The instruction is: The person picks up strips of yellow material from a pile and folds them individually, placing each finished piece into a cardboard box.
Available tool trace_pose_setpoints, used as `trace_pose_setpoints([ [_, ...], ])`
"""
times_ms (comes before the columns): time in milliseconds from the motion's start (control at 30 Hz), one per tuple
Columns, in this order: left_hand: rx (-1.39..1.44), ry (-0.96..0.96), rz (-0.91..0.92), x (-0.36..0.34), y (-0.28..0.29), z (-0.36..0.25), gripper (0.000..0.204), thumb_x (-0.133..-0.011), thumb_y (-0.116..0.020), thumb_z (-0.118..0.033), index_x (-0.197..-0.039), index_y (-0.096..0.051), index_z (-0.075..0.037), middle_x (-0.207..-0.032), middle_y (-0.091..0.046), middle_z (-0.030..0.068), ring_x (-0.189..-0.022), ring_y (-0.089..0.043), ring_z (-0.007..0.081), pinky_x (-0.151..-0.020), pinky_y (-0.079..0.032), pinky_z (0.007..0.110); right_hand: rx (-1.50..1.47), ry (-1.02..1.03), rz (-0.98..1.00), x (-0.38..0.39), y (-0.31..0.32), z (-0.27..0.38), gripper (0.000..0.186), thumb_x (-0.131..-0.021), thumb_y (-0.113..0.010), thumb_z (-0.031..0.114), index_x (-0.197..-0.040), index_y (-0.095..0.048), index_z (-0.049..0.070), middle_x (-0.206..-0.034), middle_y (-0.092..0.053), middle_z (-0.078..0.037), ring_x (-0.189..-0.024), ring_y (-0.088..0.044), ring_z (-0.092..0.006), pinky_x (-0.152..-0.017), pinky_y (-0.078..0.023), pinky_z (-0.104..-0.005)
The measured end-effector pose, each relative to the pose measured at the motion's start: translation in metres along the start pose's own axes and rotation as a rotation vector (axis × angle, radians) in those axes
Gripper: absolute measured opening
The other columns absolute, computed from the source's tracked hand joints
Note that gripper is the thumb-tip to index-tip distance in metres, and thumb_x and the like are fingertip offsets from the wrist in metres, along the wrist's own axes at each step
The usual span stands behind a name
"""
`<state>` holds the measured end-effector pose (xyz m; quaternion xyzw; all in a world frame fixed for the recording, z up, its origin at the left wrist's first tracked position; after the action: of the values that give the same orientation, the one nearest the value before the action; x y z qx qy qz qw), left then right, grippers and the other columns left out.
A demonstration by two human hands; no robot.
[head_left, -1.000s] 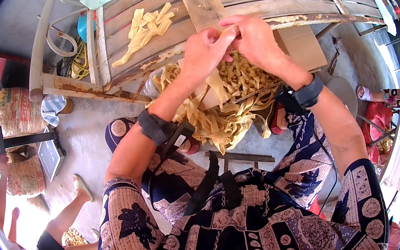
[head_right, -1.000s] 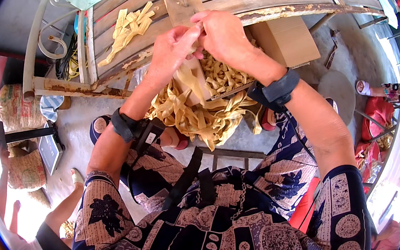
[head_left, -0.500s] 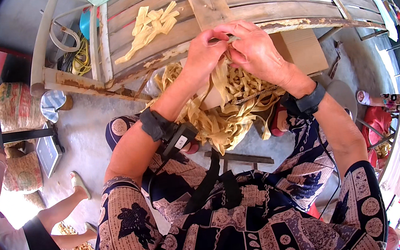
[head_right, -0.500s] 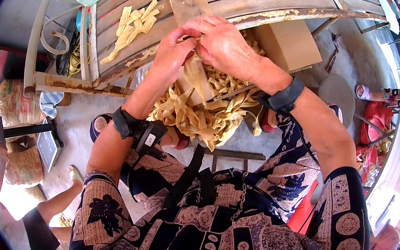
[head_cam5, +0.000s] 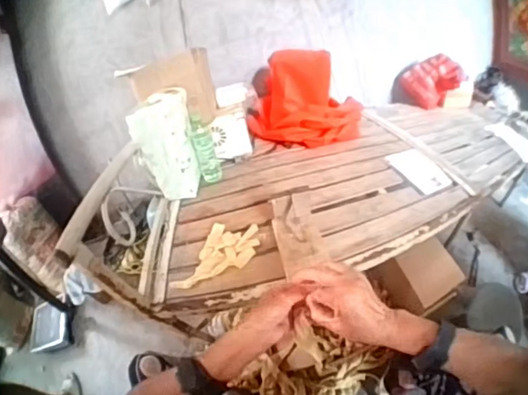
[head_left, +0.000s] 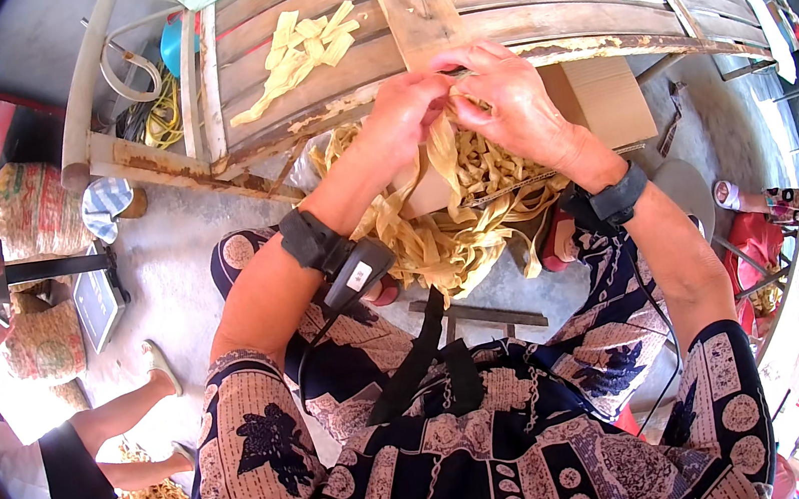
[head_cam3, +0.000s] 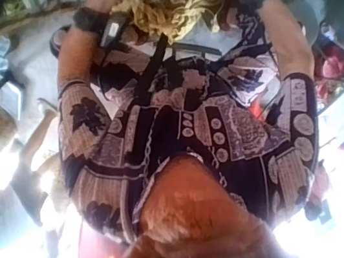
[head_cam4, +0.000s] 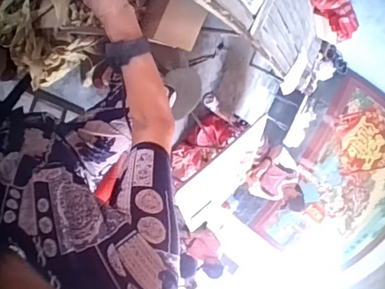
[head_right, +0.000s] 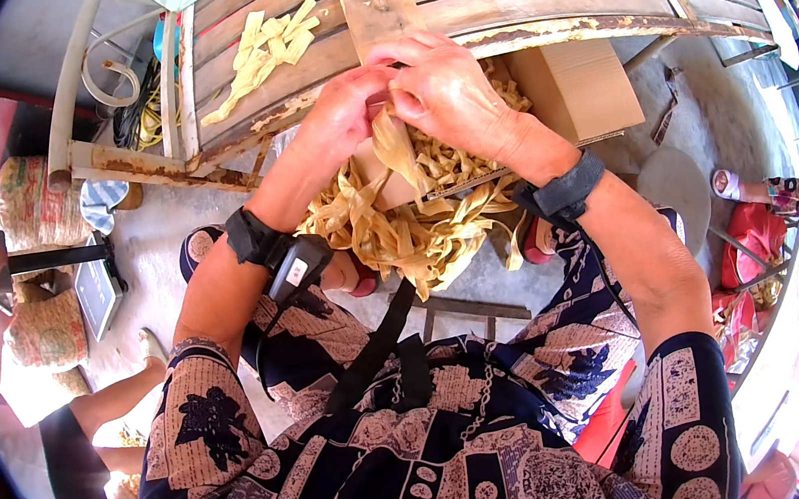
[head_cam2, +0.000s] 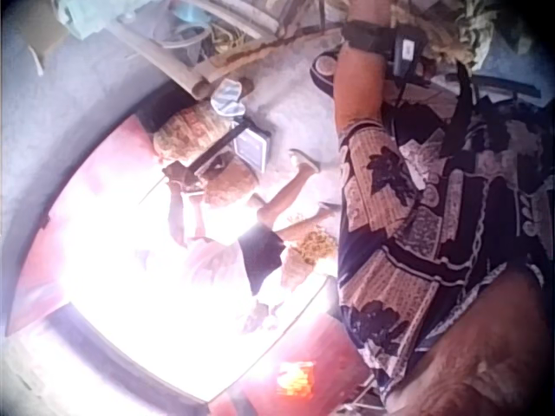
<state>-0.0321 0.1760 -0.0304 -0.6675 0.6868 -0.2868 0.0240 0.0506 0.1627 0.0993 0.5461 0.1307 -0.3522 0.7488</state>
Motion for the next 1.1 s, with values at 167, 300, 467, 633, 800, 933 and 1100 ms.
trace_pose_setpoints([
  [167,0.162,-0.045,0.13,0.017,-0.031,-0.02,0.023,-0.087,-0.051,-0.022,-0.099,-0.054,-0.003,-0.076,-0.058,0.0044,-0.057,-0.053,0.0104,-0.05,-0.041,0.019,-0.623,-0.467,-0.178,0.004,0.014,-0.049,0.01,-0.074,-0.058,0.004,-0.078,-0.066,0.0,-0.105,-0.059,-0.009,-0.089,-0.056,-0.0167,-0.078,-0.045,-0.0295],
  [300,0.055,-0.225,0.07,0.029,-0.046,-0.04,0.029,-0.089,-0.051,-0.029,-0.096,-0.056,-0.001,-0.062,-0.044,-0.0028,-0.048,-0.035,0.0027,-0.043,-0.028,0.016,-1.08,-0.88,-0.394,0.022,0.005,-0.101,0.021,-0.076,-0.062,0.009,-0.094,-0.065,0.0,-0.106,-0.059,-0.009,-0.091,-0.055,-0.0138,-0.082,-0.044,-0.0267],
  [467,-0.143,-0.149,0.132,0.044,-0.046,-0.027,0.025,-0.09,-0.05,-0.023,-0.092,-0.057,0.0,-0.059,-0.04,-0.0047,-0.05,-0.034,0.0013,-0.042,-0.025,0.016,-0.985,-0.669,-0.599,0.035,0.079,-0.129,0.021,-0.081,-0.059,0.015,-0.094,-0.059,-0.002,-0.112,-0.054,-0.011,-0.097,-0.053,-0.0156,-0.091,-0.043,-0.0293],
  [633,-0.032,-0.075,0.175,0.035,-0.021,-0.027,0.022,-0.09,-0.048,-0.023,-0.088,-0.055,-0.003,-0.058,-0.038,-0.0046,-0.047,-0.031,0.0023,-0.042,-0.024,0.016,-1.057,-0.966,-0.037,0.029,0.021,-0.111,0.039,-0.086,-0.053,0.034,-0.107,-0.054,0.002,-0.105,-0.057,-0.012,-0.096,-0.057,-0.0185,-0.083,-0.048,-0.0294],
  [800,0.029,0.011,0.311,0.034,-0.038,-0.022,0.019,-0.091,-0.048,-0.022,-0.087,-0.054,-0.004,-0.057,-0.035,-0.0054,-0.047,-0.029,0.0023,-0.041,-0.023,0.016,-0.892,-0.811,0.196,0.018,-0.007,-0.063,0.031,-0.082,-0.062,0.028,-0.104,-0.059,0.007,-0.079,-0.062,-0.001,-0.062,-0.053,-0.0035,-0.054,-0.044,-0.0164],
  [933,0.05,0.085,0.294,0.036,-0.042,-0.013,0.02,-0.091,-0.047,-0.023,-0.086,-0.053,-0.005,-0.057,-0.034,-0.0062,-0.046,-0.028,0.0019,-0.039,-0.021,0.016,-0.925,-0.785,0.209,0.017,-0.012,-0.049,0.023,-0.076,-0.067,0.014,-0.096,-0.061,0.005,-0.067,-0.061,-0.002,-0.047,-0.044,-0.0015,-0.04,-0.031,-0.0153],
  [1100,0.043,0.039,0.386,0.032,-0.033,-0.011,0.021,-0.091,-0.045,-0.024,-0.084,-0.052,-0.006,-0.054,-0.031,-0.0084,-0.044,-0.025,0.0014,-0.038,-0.019,0.016,-1.195,-0.979,-0.024,0.029,-0.022,-0.06,0.014,-0.076,-0.066,0.012,-0.081,-0.059,0.001,-0.059,-0.052,0.002,-0.041,-0.036,-0.0006,-0.037,-0.024,-0.015],
])
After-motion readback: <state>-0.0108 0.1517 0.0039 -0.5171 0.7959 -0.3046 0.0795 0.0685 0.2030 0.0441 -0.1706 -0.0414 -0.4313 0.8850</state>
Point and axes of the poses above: each hand's wrist, its own x-axis away from the middle knuckle, its own y-axis out of the back of the hand, z = x × y, the point moved 9 cm from there along -x, towards the middle knuckle
